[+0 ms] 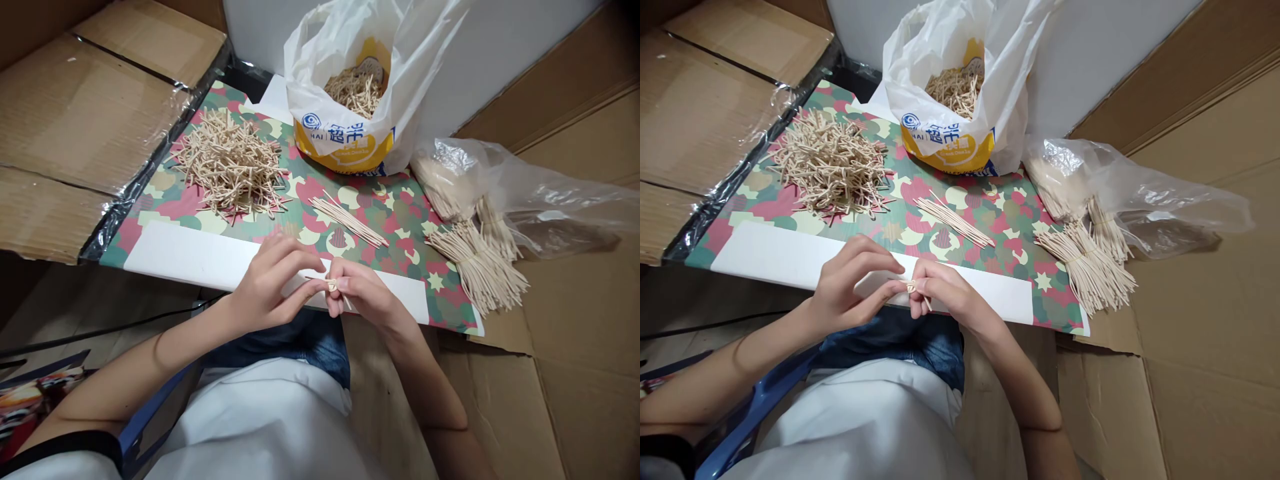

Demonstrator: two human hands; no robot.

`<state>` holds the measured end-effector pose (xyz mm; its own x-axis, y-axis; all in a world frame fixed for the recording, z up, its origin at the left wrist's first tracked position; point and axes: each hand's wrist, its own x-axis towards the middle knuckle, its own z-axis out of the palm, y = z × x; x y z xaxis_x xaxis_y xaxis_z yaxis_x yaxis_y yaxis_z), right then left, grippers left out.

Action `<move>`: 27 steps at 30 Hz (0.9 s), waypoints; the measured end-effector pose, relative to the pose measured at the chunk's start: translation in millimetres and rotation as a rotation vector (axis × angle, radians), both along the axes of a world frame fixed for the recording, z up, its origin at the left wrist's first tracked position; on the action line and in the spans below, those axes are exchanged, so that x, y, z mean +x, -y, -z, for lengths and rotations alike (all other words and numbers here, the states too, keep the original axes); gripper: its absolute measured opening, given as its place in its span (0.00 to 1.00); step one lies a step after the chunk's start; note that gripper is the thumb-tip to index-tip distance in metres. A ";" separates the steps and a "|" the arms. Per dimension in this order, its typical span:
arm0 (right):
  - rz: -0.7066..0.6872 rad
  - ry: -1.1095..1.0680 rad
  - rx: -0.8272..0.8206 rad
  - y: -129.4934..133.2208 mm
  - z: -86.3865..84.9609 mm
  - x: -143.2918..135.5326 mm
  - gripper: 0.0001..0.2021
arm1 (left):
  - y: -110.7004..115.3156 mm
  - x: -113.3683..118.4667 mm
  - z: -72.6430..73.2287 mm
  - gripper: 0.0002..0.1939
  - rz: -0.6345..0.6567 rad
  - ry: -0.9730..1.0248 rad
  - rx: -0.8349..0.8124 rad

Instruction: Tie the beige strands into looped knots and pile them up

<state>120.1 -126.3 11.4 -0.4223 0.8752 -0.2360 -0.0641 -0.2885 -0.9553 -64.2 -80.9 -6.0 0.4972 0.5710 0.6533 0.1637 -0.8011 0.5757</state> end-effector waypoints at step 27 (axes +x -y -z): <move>0.234 0.316 0.333 9.6 -2.6 -17.4 0.07 | 10.4 -3.1 -5.4 0.06 -0.293 -0.071 0.242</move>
<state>102.7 -135.9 13.9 -0.1594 0.9871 -0.0124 0.2157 0.0226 -0.9762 -67.3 -91.3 -0.7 0.3848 0.5293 0.7561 0.4384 -0.8257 0.3549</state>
